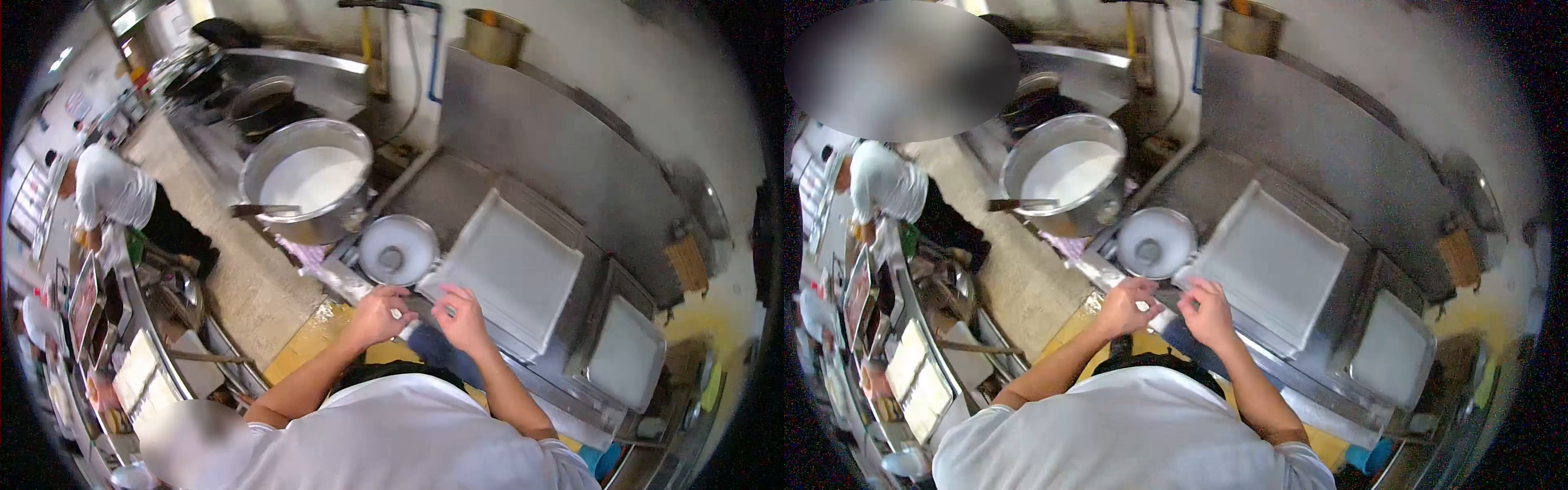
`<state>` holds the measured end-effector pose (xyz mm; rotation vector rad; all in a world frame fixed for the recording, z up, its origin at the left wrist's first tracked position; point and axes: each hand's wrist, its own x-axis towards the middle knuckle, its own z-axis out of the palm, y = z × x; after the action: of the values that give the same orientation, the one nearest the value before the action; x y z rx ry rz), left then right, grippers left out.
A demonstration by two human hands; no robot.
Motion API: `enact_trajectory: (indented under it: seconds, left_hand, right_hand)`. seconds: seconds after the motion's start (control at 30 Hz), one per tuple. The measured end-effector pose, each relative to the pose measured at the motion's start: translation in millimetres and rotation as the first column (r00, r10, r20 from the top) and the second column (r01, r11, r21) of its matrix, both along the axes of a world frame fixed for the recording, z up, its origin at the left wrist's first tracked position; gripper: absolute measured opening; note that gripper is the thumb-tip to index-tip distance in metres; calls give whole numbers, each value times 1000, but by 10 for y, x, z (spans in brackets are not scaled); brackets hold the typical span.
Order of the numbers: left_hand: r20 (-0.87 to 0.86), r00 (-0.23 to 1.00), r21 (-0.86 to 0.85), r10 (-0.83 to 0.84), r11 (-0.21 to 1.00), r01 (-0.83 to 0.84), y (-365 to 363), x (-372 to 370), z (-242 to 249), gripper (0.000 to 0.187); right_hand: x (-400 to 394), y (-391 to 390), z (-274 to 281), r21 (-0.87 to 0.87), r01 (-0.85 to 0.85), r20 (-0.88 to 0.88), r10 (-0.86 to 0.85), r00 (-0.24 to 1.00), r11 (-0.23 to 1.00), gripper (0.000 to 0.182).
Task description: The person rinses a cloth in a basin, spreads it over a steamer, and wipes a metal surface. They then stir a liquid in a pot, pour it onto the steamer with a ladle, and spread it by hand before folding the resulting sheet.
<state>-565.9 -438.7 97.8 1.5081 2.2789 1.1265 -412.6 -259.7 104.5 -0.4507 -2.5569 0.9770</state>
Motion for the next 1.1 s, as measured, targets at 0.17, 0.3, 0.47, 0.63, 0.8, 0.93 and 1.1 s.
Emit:
enact_trajectory:
  seconds: [0.17,0.3,0.47,0.63,0.8,0.93,1.1]
  left_hand:
    - [102,941,170,324,926,-337,-925,-864,377,42]
    - [207,870,166,447,860,-482,-1612,-1534,379,37]
    - [313,793,167,523,791,-588,-2076,-1999,286,28]
    - [395,752,163,528,765,-623,-2250,-2132,356,25]
    - [366,793,241,487,773,-586,-2190,-2255,333,26]
    - [280,847,262,452,813,-521,-1902,-2381,656,29]
    - [-55,883,139,466,880,-455,-1579,-2508,757,38]
  right_hand:
    - [-1359,-779,783,23,-200,-85,201,976,980,76]
    - [-2526,-1455,1230,216,-390,-138,423,895,895,82]
    - [-3680,-2110,1285,495,-555,-27,650,759,669,63]
    - [-4341,-1942,1553,610,-427,246,353,903,667,29]
    - [-4204,-1220,2208,775,-204,272,-24,962,598,15]
    - [-3791,-1238,1988,822,-405,466,-63,883,400,13]
    - [-3302,-1402,1876,718,-558,620,-19,784,416,16]
